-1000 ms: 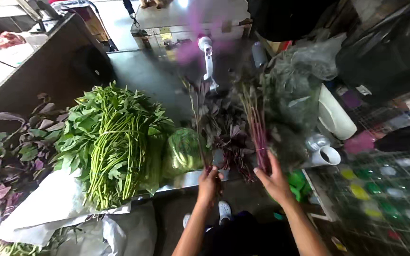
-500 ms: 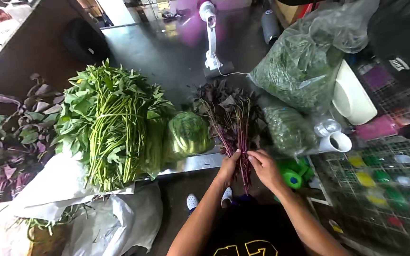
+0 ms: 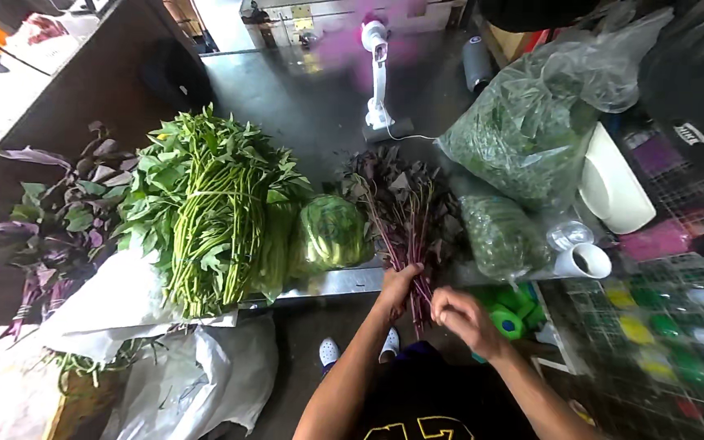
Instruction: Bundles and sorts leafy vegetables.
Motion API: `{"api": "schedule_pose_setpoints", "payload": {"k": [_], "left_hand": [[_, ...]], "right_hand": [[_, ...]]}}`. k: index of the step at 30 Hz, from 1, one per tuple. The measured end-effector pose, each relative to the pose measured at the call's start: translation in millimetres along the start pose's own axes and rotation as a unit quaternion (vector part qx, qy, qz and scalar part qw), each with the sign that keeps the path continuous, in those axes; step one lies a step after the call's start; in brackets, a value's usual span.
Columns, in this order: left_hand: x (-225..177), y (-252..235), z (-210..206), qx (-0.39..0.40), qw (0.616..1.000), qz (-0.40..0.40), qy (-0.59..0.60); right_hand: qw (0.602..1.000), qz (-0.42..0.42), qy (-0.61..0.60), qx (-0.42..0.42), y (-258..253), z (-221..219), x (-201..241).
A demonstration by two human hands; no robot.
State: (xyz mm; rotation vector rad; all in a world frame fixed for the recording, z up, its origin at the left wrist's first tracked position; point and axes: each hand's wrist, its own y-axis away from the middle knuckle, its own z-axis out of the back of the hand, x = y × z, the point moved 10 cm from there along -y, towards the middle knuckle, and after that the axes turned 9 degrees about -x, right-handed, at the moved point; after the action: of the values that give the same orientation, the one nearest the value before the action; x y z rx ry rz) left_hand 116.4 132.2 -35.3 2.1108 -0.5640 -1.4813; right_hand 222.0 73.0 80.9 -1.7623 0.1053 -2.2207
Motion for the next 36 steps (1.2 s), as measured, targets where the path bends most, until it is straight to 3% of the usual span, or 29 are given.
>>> {"api": "schedule_pose_setpoints", "payload": {"k": [3,6,9,13,15,17,20,23,25,29,32,34,36], "left_hand": [[-4,1,-7,-0.006,1.0,-0.007,0.026],[-10,1,-19,-0.017,0.999,-0.005,0.039],[-20,-1,-24,-0.04,0.998,-0.033,0.033],[-40,-16,-23,-0.072,0.995,-0.073,-0.004],[-52,-17,-24,-0.06,0.995,-0.081,-0.002],[-65,-10,-16,-0.057,0.993,-0.106,-0.006],[-69,-5,6,-0.071,0.989,-0.125,-0.031],[-52,-21,24,-0.065,0.975,-0.122,-0.176],[-41,-30,33,-0.061,0.939,-0.132,-0.312],[-50,-18,58,-0.144,0.883,-0.13,-0.427],[-64,-6,84,-0.201,0.861,-0.13,-0.449],[-70,0,102,-0.221,0.87,-0.128,-0.423],[-74,3,112,-0.206,0.922,-0.129,-0.3]], "right_hand": [[0.983,-0.04,0.18,0.028,40,-19,3],[0.969,-0.056,0.237,0.031,70,-31,-12],[0.98,-0.109,0.161,0.036,84,-30,-20],[0.988,-0.128,0.011,0.091,94,-63,-1],[0.967,-0.226,-0.03,0.111,95,-64,-18],[0.938,-0.321,-0.083,0.096,92,-45,-36],[0.934,-0.323,-0.15,-0.037,71,16,-44],[0.938,-0.279,-0.06,-0.198,31,107,-53],[0.932,-0.269,0.049,-0.238,-5,160,-64],[0.883,-0.264,0.286,-0.264,-89,231,-102],[0.839,-0.324,0.38,-0.216,-133,242,-133],[0.81,-0.383,0.416,-0.151,-146,239,-155],[0.811,-0.394,0.415,-0.119,-156,233,-162]]}}
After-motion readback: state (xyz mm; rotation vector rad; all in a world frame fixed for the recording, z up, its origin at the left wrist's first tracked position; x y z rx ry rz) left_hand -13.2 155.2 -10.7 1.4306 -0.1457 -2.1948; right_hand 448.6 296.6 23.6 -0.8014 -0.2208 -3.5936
